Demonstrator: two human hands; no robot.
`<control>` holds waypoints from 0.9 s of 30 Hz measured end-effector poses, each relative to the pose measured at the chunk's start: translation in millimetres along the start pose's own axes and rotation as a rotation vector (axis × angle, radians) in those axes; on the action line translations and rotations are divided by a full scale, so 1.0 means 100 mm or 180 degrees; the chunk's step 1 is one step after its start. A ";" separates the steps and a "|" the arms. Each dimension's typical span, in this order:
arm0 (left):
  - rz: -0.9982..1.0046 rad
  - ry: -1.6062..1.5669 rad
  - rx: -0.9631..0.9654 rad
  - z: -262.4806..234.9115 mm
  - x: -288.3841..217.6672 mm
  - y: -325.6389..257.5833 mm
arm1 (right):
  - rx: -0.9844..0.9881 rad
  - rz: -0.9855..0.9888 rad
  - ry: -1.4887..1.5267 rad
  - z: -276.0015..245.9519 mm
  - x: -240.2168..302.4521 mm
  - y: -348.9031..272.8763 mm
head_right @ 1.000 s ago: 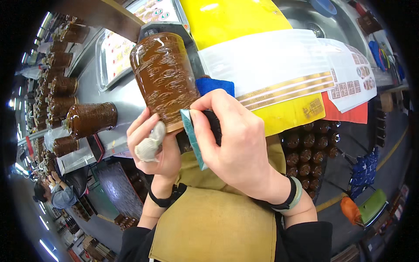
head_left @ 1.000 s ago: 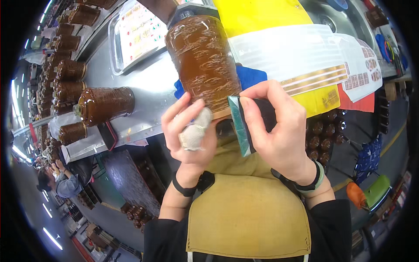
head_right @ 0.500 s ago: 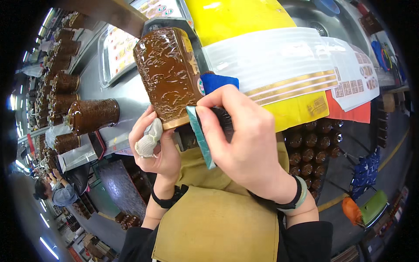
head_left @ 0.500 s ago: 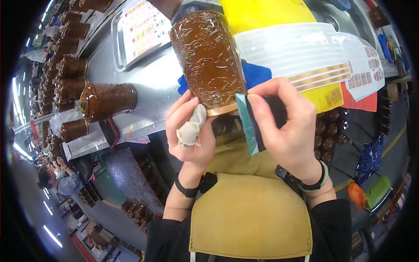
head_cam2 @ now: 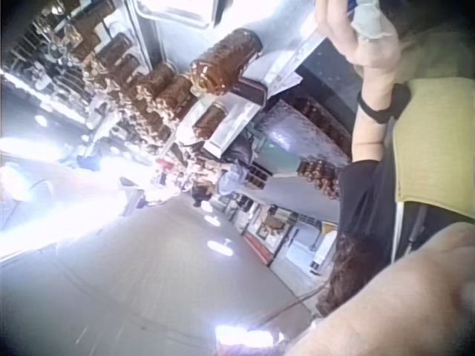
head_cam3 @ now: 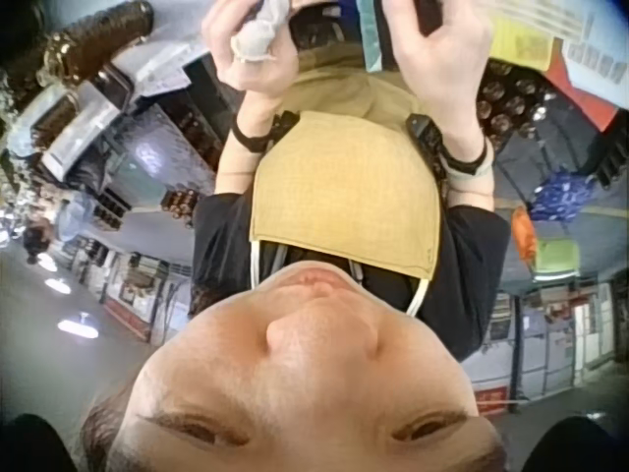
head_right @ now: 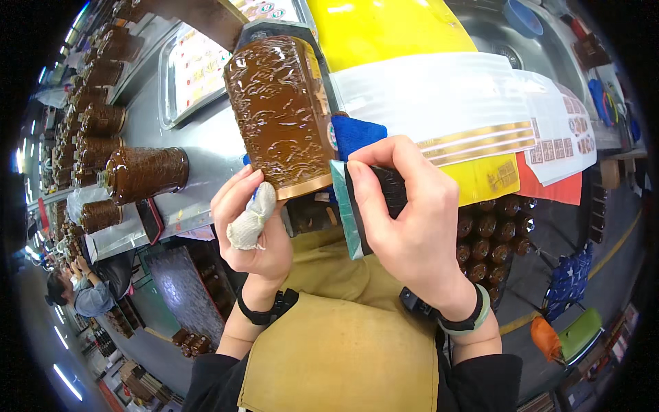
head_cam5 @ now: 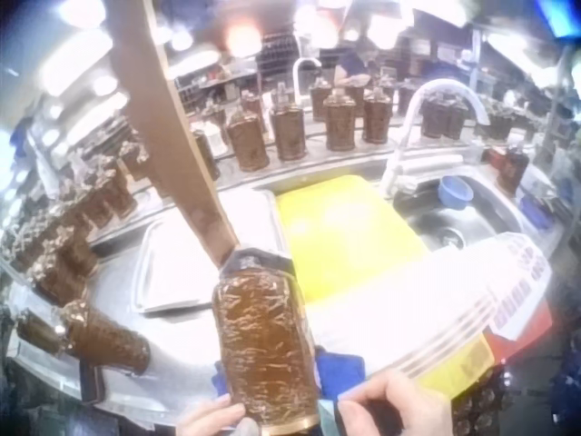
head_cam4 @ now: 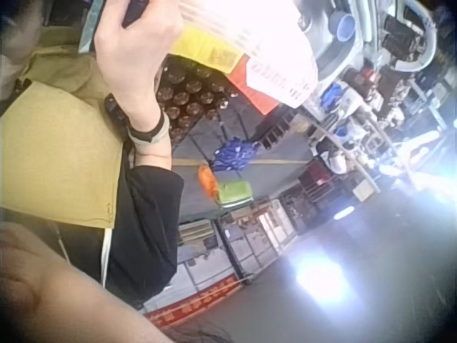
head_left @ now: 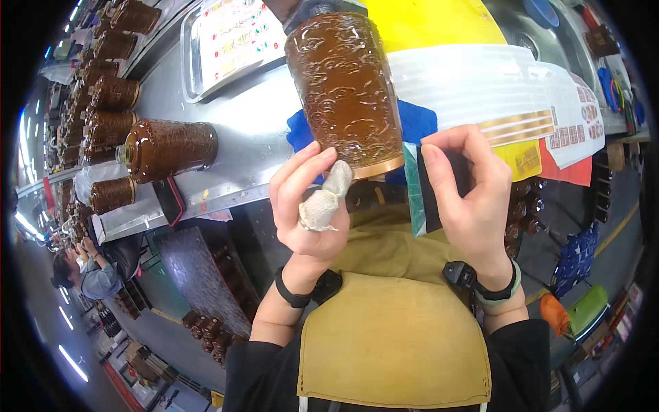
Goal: Applying and smoothing adhesive labels on ceramic liquor bottles at a manufacturing production line.
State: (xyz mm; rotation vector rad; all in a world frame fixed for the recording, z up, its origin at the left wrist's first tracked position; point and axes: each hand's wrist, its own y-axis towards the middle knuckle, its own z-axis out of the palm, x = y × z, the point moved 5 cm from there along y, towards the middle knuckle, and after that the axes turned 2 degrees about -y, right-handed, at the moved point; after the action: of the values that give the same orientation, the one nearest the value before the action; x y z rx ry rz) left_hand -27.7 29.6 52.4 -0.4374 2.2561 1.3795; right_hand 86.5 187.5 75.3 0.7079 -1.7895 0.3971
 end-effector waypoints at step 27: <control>-0.0051 -0.0167 0.0205 -0.06 0.03 0.05 | 0.0257 -0.0741 -0.1043 0.19 0.49 0.01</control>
State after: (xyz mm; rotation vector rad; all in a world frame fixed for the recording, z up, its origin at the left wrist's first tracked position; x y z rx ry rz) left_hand -33.7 26.8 56.8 -0.3924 2.2429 1.2914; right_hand 61.7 164.0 115.6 1.0755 -1.9751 0.2051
